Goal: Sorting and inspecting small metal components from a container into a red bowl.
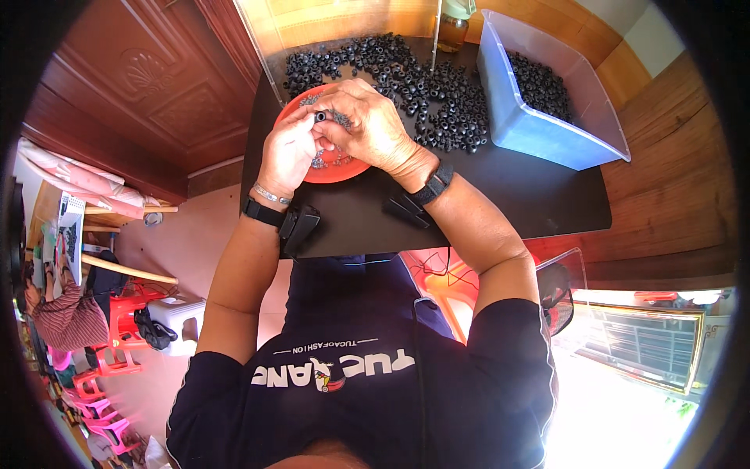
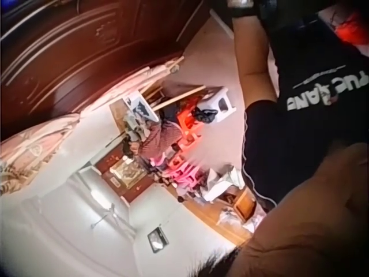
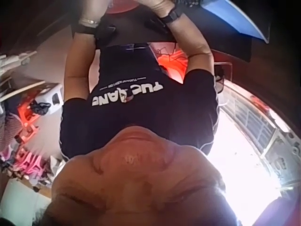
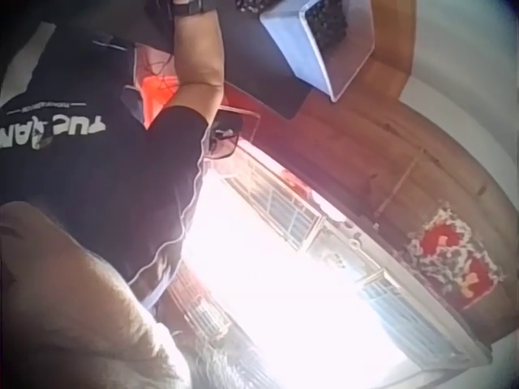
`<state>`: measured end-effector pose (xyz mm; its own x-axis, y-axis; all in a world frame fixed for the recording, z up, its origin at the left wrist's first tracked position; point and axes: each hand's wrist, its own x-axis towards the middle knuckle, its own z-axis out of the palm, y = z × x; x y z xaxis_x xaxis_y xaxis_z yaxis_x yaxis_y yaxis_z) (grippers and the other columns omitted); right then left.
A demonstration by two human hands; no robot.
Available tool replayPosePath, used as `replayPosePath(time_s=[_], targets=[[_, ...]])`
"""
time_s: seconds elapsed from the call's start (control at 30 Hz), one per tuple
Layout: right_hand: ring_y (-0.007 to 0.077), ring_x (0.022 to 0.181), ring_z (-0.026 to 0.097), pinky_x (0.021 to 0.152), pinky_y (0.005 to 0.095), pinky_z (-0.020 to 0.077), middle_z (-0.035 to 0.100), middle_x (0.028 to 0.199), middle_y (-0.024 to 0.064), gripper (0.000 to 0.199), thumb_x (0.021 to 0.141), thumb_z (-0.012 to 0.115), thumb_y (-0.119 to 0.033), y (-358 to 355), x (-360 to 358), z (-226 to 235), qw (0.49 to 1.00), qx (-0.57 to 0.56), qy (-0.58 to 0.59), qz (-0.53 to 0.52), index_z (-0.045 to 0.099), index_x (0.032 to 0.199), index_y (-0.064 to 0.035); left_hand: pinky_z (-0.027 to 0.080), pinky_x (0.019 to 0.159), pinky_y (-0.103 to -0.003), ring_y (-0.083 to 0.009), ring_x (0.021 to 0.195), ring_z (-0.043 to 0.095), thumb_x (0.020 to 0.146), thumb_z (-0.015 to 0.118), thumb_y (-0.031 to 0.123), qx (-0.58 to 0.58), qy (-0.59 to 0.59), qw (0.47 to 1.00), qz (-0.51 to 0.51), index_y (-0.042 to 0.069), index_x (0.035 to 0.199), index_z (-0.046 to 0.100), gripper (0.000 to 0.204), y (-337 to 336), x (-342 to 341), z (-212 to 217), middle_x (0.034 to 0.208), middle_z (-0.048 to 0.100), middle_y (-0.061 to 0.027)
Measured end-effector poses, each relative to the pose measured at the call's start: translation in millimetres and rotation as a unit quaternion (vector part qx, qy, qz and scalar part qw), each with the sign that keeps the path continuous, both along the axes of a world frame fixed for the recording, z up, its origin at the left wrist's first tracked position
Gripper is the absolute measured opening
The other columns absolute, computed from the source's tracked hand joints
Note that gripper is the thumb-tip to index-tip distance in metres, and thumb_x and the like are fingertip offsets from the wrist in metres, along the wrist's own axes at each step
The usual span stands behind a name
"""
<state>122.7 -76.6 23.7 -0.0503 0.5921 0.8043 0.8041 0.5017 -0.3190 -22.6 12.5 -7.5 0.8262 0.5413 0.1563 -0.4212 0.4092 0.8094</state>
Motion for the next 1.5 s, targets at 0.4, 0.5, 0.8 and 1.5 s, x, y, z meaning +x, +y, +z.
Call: replayPosePath(time_s=[0.4,0.5,0.8,1.5], targets=[[0.0270,0.091,0.062,0.079,0.0360,0.0510,0.065,0.094,0.0079,0.029,0.070,0.074,-0.006,2,6,-2,0.999,0.001,0.021,0.027,0.064,0.097,-0.0091,0.047,0.071,-0.028,-0.0134,0.085,0.059,0.092,0.049,0.016,-0.007,0.007,1.000,-0.014,0.003,0.103,0.057,0.019,1,1,2,0.095,0.061,-0.0043],[0.0273,0.093,0.062,0.080,0.0363,0.0506,0.065,0.094,0.0080,0.029,0.071,0.074,-0.006,0,6,0,0.998,-0.011,0.038,0.044,0.065,0.098,-0.0086,0.047,0.072,-0.028,-0.0124,0.086,0.058,0.092,0.049,0.017,0.001,0.003,1.000,-0.006,0.004,0.101,0.056,0.017,-1,1,4,0.095,0.060,-0.0029],[0.0244,0.093,0.060,0.080,0.0336,0.0497,0.064,0.099,0.0082,0.035,0.073,0.073,-0.001,0,8,-8,0.994,-0.016,0.073,0.084,0.062,0.106,-0.0092,0.045,0.074,-0.028,-0.0103,0.088,0.055,0.090,0.051,0.018,0.039,0.025,0.999,0.023,0.006,0.100,0.055,0.017,-13,0,14,0.095,0.056,-0.0002],[0.0226,0.098,0.060,0.082,0.0325,0.0505,0.061,0.109,0.0099,0.038,0.075,0.067,0.005,-7,4,5,0.974,-0.119,0.142,0.131,0.065,0.110,-0.0080,0.046,0.074,-0.026,-0.0102,0.086,0.056,0.091,0.050,0.016,0.099,0.032,0.993,0.051,0.005,0.106,0.056,0.020,-13,0,14,0.096,0.057,-0.0007]])
